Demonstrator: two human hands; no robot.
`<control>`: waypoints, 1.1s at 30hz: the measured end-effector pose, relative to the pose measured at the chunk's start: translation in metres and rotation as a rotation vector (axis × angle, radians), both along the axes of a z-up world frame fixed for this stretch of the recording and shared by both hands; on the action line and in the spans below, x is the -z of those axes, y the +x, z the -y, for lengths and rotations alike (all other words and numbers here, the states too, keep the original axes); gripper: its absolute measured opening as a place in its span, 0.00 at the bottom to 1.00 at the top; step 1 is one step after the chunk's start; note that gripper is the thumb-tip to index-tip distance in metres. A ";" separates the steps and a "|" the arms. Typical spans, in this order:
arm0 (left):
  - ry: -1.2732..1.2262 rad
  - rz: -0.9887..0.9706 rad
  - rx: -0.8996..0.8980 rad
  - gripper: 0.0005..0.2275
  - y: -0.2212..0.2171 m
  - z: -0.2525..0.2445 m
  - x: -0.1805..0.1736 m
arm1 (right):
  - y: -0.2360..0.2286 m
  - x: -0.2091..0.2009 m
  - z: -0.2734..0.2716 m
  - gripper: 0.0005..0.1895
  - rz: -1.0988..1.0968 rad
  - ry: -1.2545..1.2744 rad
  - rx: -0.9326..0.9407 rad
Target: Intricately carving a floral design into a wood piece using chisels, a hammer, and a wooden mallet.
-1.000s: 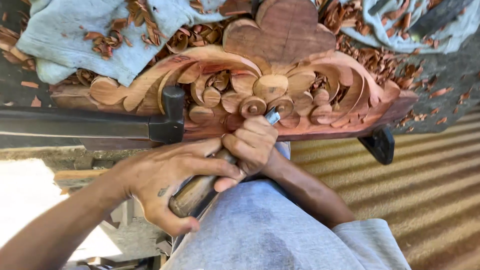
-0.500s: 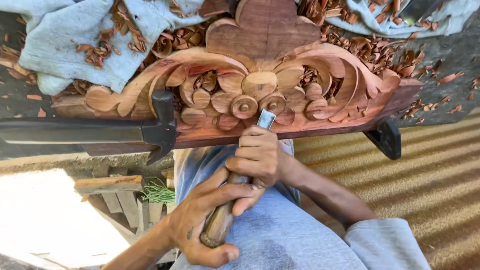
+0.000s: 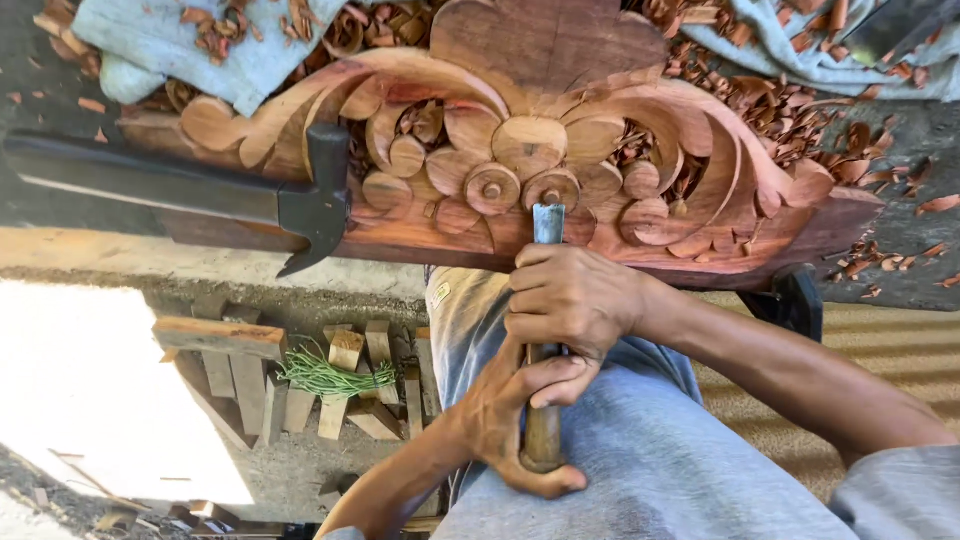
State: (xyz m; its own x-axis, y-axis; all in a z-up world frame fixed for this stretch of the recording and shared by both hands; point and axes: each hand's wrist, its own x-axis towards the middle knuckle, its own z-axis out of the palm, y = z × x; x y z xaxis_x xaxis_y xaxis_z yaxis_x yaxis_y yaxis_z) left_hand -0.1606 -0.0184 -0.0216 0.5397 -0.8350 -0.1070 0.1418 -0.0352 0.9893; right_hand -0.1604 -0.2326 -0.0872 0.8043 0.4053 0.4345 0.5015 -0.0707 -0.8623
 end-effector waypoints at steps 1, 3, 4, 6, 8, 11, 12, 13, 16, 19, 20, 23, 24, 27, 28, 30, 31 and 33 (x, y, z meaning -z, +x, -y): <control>0.071 0.021 0.083 0.40 0.002 -0.001 -0.003 | -0.005 0.000 0.000 0.28 0.055 0.000 0.036; 0.040 0.185 0.219 0.37 0.032 -0.005 -0.024 | -0.028 -0.026 0.001 0.27 0.151 -0.078 0.166; -0.001 0.363 0.351 0.35 0.048 -0.006 -0.034 | -0.037 -0.039 0.004 0.26 0.258 -0.163 0.294; 0.000 0.241 0.437 0.34 0.056 -0.014 -0.043 | -0.045 -0.057 -0.003 0.28 0.194 -0.223 0.373; 0.001 0.122 0.534 0.34 0.068 -0.017 -0.047 | -0.048 -0.065 -0.009 0.30 0.132 -0.284 0.465; 0.130 -0.201 0.618 0.42 0.083 -0.017 -0.047 | -0.052 -0.062 -0.020 0.36 -0.210 -0.275 0.476; 0.158 -0.221 0.630 0.41 0.088 -0.019 -0.049 | -0.051 -0.062 -0.026 0.36 -0.265 -0.257 0.472; 0.187 -0.240 0.641 0.41 0.093 -0.020 -0.052 | -0.051 -0.063 -0.031 0.36 -0.321 -0.238 0.467; 0.209 -0.476 0.572 0.47 0.117 -0.025 -0.063 | -0.032 -0.071 -0.044 0.33 -0.352 -0.213 0.548; 0.191 -0.819 0.170 0.49 0.133 -0.026 -0.069 | -0.013 -0.082 -0.057 0.29 -0.450 -0.141 0.636; 0.208 -0.821 0.197 0.49 0.133 -0.021 -0.066 | -0.010 -0.081 -0.068 0.29 -0.459 -0.131 0.665; 0.379 -0.389 0.104 0.40 0.135 0.000 -0.056 | -0.005 -0.078 -0.095 0.28 -0.511 0.030 0.862; 0.355 -0.227 0.033 0.32 0.139 0.014 -0.051 | -0.003 -0.077 -0.101 0.29 -0.521 0.110 0.948; 0.180 -0.175 0.045 0.24 0.159 0.062 -0.048 | -0.008 -0.073 -0.094 0.28 -0.453 0.215 1.135; 0.037 -0.296 0.093 0.23 0.166 0.079 -0.050 | -0.012 -0.071 -0.090 0.24 -0.378 0.227 1.202; -0.037 -0.383 0.207 0.23 0.178 0.105 -0.027 | -0.046 -0.051 -0.069 0.16 -0.413 -0.052 1.478; -0.116 -0.475 0.281 0.23 0.183 0.119 -0.015 | -0.063 -0.040 -0.061 0.10 -0.457 -0.359 1.695; -0.037 -0.571 0.598 0.23 0.181 0.159 0.032 | -0.116 -0.005 -0.045 0.12 -0.508 -0.410 1.829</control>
State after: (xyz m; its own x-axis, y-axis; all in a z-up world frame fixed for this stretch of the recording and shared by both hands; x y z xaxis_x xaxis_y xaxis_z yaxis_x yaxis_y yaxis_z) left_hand 0.0208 -0.1775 -0.0539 -0.1263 -0.9722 -0.1970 0.5904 -0.2332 0.7727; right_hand -0.2769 -0.1876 -0.0818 0.3063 -0.9359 0.1738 -0.6520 -0.3393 -0.6781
